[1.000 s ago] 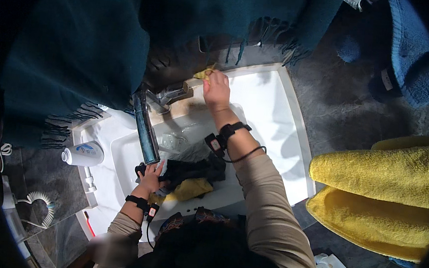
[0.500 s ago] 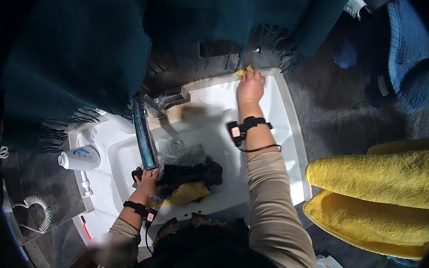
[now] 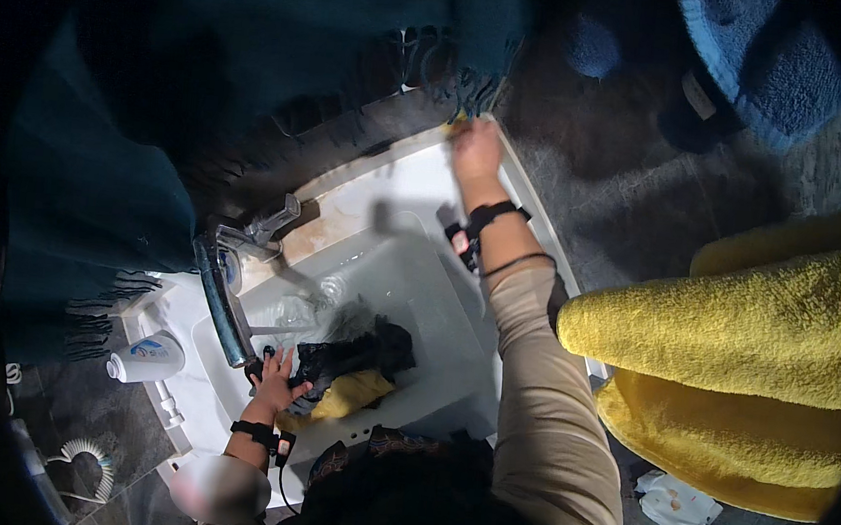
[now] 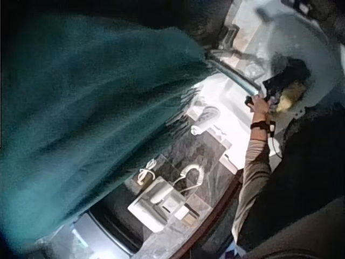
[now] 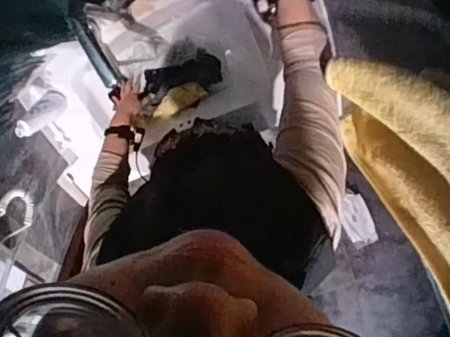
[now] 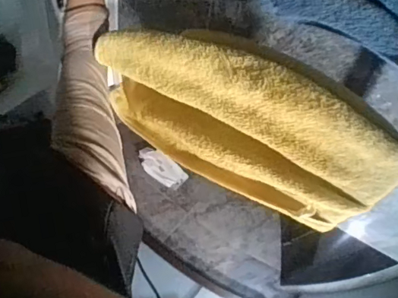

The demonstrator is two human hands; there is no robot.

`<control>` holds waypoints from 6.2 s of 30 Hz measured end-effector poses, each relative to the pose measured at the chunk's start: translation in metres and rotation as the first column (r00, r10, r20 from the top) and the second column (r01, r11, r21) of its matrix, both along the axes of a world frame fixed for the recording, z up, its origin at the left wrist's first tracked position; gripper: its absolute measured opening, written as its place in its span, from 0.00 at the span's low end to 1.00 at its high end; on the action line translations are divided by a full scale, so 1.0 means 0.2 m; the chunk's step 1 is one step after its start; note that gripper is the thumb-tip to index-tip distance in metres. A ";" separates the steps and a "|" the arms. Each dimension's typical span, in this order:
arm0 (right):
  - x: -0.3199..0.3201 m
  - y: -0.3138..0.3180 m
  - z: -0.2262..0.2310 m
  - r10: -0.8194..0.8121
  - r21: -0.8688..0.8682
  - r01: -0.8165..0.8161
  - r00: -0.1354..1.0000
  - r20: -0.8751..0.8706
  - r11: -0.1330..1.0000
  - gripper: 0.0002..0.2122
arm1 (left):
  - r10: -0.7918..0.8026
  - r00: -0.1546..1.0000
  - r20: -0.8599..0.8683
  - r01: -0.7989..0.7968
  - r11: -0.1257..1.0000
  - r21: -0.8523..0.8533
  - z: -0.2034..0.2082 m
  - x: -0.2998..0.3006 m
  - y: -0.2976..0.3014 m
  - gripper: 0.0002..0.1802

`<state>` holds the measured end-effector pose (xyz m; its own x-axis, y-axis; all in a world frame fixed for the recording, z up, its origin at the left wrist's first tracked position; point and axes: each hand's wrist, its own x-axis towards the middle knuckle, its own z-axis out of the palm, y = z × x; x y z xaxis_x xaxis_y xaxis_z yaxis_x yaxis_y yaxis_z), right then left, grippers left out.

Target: The person washes several small garments by hand in a bathroom sink. They place items into the sink, wet them under running water, apply soap from a dispenser, scrub and rinse each piece, then wring out excess water. The person also wipes the sink basin and countertop with a cloth during the process.

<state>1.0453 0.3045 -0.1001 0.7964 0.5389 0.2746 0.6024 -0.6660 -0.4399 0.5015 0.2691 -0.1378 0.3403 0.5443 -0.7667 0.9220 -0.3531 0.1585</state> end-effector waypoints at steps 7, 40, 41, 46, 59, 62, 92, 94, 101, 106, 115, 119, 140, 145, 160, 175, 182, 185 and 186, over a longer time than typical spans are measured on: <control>0.14 0.04 0.06 0.032 -0.158 -0.005 0.985 0.169 0.987 0.11 | -0.037 0.999 0.014 0.037 0.999 0.036 0.00 -0.01 -0.01 0.54; -0.26 -1.52 -0.08 0.021 0.182 -0.049 0.988 0.153 0.982 0.06 | -0.053 0.997 0.060 0.048 0.996 0.074 -0.02 -0.01 -0.01 0.52; -0.26 -1.55 -0.10 0.054 0.188 -0.098 0.972 0.227 0.977 0.06 | -0.057 0.996 0.066 0.051 0.995 0.084 -0.02 -0.01 -0.01 0.52; -0.15 -1.11 -0.12 0.058 -0.124 -0.004 0.894 0.444 0.992 0.05 | -0.070 0.995 0.068 0.064 0.994 0.093 -0.04 -0.02 0.00 0.54; -0.39 -1.54 0.00 0.056 -0.146 -0.016 0.962 0.269 0.989 0.06 | -0.078 0.996 0.053 0.073 0.993 0.094 -0.07 -0.05 0.00 0.52; -0.52 -1.54 -0.06 -0.116 -0.355 0.142 0.989 0.094 0.924 0.08 | -0.074 0.996 0.040 0.070 0.994 0.087 -0.06 -0.03 -0.01 0.53; -0.57 -0.97 -0.02 0.734 -0.009 -0.736 0.676 -0.066 0.677 0.07 | -0.051 0.998 0.035 0.047 0.992 0.120 -0.06 -0.03 -0.01 0.53; -0.63 -1.18 0.02 0.792 -0.072 -0.795 0.606 -0.079 0.602 0.08 | -0.047 0.997 0.059 0.040 0.992 0.121 -0.06 -0.03 -0.02 0.52; -0.61 -0.59 -0.09 0.813 -0.439 -0.685 0.491 0.313 0.582 0.06 | -0.041 0.999 0.031 0.037 0.991 0.130 -0.05 -0.02 -0.03 0.50; -0.70 -0.63 -0.10 0.836 -0.629 -0.574 0.485 0.256 0.525 0.05 | -0.050 0.998 0.049 0.041 0.985 0.169 -0.04 -0.04 -0.05 0.49; -0.81 -0.90 -0.05 0.850 -0.721 -0.564 0.522 0.065 0.402 0.04 | -0.060 0.995 0.083 0.040 0.975 0.217 -0.01 -0.04 -0.07 0.48; -0.66 -0.55 -0.14 0.869 -0.550 -0.677 0.434 0.238 0.489 0.05 | -0.048 0.998 0.037 0.041 0.985 0.167 -0.01 -0.03 -0.05 0.48; -1.90 -1.60 -0.09 0.588 0.076 -0.583 0.806 -0.071 0.809 0.04 | -0.168 0.984 0.052 0.159 0.978 0.134 -0.19 -0.07 0.04 0.49; -1.19 -1.85 -0.02 0.315 0.008 -0.315 0.949 -0.021 0.949 0.05 | -0.224 0.970 0.096 0.206 0.964 0.168 -0.28 -0.11 0.08 0.50; -0.81 -2.09 -0.14 -0.090 -0.200 0.100 0.994 0.059 0.975 0.06 | -0.254 0.941 0.226 0.219 0.961 0.169 -0.27 -0.13 0.11 0.49; -0.79 -2.16 -0.17 -0.056 -0.206 0.104 0.972 0.230 0.973 0.10 | -0.227 0.955 0.191 0.201 0.968 0.150 -0.25 -0.14 0.10 0.49; -0.39 -1.45 -0.20 0.203 -0.216 -0.135 0.920 0.336 0.967 0.11 | -0.231 0.959 0.166 0.204 0.965 0.166 -0.20 -0.10 0.07 0.50; -0.29 -1.32 -0.22 0.237 -0.258 -0.148 0.902 0.360 0.955 0.09 | -0.231 0.964 0.135 0.209 0.965 0.157 -0.17 -0.09 0.06 0.50; -0.30 -1.36 -0.22 0.206 -0.175 -0.148 0.900 0.383 0.973 0.09 | -0.220 0.967 0.129 0.200 0.968 0.153 -0.17 -0.09 0.05 0.50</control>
<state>0.9844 0.0335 -0.1433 0.5246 0.7165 0.4598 0.8212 -0.5683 -0.0513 0.4833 0.2793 -0.1719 0.5595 0.5455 -0.6240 0.7958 -0.5640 0.2204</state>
